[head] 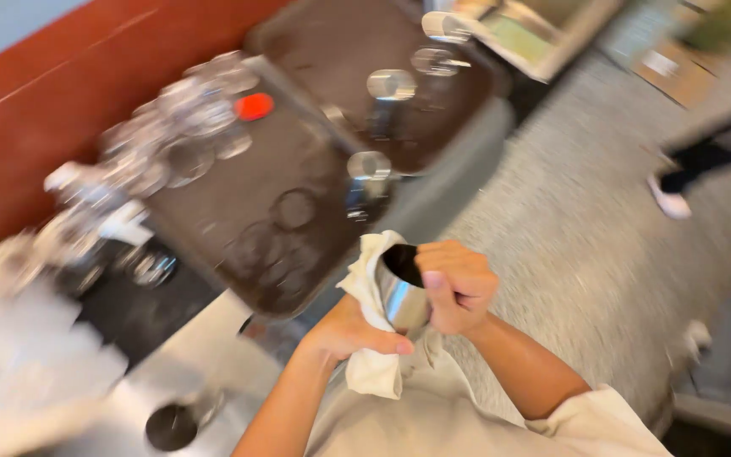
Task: Drying and polishing various glasses and metal containers with a cloth in a cafe environment.
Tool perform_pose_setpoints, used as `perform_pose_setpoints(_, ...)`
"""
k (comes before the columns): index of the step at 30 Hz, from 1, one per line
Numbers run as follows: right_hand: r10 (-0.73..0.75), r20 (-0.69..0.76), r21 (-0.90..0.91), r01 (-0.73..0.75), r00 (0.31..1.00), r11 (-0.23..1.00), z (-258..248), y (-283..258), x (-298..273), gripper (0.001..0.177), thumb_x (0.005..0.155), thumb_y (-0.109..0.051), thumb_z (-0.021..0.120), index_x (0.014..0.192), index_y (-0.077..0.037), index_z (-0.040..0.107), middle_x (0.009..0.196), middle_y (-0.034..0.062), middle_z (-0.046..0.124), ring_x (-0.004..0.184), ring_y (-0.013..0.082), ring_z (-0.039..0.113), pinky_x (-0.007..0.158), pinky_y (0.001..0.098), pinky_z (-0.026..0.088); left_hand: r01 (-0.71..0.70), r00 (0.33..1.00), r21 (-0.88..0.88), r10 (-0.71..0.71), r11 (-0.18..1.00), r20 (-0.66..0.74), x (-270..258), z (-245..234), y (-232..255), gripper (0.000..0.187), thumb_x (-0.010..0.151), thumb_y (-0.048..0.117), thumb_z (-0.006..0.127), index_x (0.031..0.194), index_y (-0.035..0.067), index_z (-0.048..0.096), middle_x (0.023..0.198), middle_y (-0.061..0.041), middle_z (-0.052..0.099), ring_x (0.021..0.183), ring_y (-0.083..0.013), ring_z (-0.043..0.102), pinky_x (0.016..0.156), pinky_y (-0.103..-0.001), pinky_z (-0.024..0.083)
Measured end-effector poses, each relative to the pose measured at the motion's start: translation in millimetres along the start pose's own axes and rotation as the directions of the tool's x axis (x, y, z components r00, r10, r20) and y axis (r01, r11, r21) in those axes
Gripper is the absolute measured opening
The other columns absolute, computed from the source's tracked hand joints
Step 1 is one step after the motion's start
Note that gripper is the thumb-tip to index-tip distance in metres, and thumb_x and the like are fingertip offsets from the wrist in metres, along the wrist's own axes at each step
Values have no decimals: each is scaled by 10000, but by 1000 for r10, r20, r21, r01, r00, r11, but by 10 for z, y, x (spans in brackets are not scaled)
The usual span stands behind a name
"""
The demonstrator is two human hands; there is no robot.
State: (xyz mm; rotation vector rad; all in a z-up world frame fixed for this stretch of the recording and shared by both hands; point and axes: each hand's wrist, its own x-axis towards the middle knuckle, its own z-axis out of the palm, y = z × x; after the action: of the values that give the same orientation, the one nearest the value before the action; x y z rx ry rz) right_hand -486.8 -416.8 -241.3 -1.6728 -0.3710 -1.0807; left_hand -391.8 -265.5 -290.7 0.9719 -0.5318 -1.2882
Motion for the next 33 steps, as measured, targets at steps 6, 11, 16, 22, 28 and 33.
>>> perform_pose_setpoints(6,9,-29,49,-8,1000,999,567,307,73,439,1051,-31,450,624,1,351,579,72,410,504,174,358,480,336,271,-423,840,-76,360,903,-406,-335,-76,-290,1030,677,233,921,1532,25,386,1415,-58,563,1297,-170,561,1108,-338,475)
perform_pose_setpoints(11,152,-181,17,-151,972,988,917,566,-204,518,1116,-109,475,627,35,379,594,44,450,542,77,347,489,271,234,-543,275,412,619,731,-736,-297,93,-484,622,948,313,766,1400,-54,544,1290,-123,674,1143,-201,669,1019,-376,548)
perform_pose_setpoints(16,259,-238,-2,-268,936,964,945,522,-227,577,1138,-151,521,606,32,389,586,-8,436,532,38,329,503,257,215,-525,216,463,638,715,-739,-247,-164,-779,441,1105,337,540,1328,-41,586,1145,-78,673,1038,-149,624,935,-326,529)
perform_pose_setpoints(22,432,-260,210,-386,863,898,632,726,-232,505,1147,-166,558,669,-14,496,633,-18,518,595,43,417,541,259,302,-582,556,-5,393,813,-732,-262,-184,-558,347,1068,360,509,1175,41,590,1061,-17,647,973,-120,593,872,-325,518)
perform_pose_setpoints(28,961,-15,572,-786,276,235,630,908,176,342,1049,-319,573,841,-65,668,781,56,669,669,172,629,619,323,510,195,523,909,745,368,-414,-840,-260,116,245,912,378,713,937,136,746,903,-90,719,850,-297,682,737,-417,529)
perform_pose_setpoints(33,955,259,696,-714,144,-81,1013,1341,-188,301,1026,-342,591,1022,-58,688,931,103,732,837,254,711,775,389,576,428,513,895,783,122,-352,-1318,-553,351,312,793,389,792,958,127,754,954,-113,724,927,-349,662,772,-487,520)
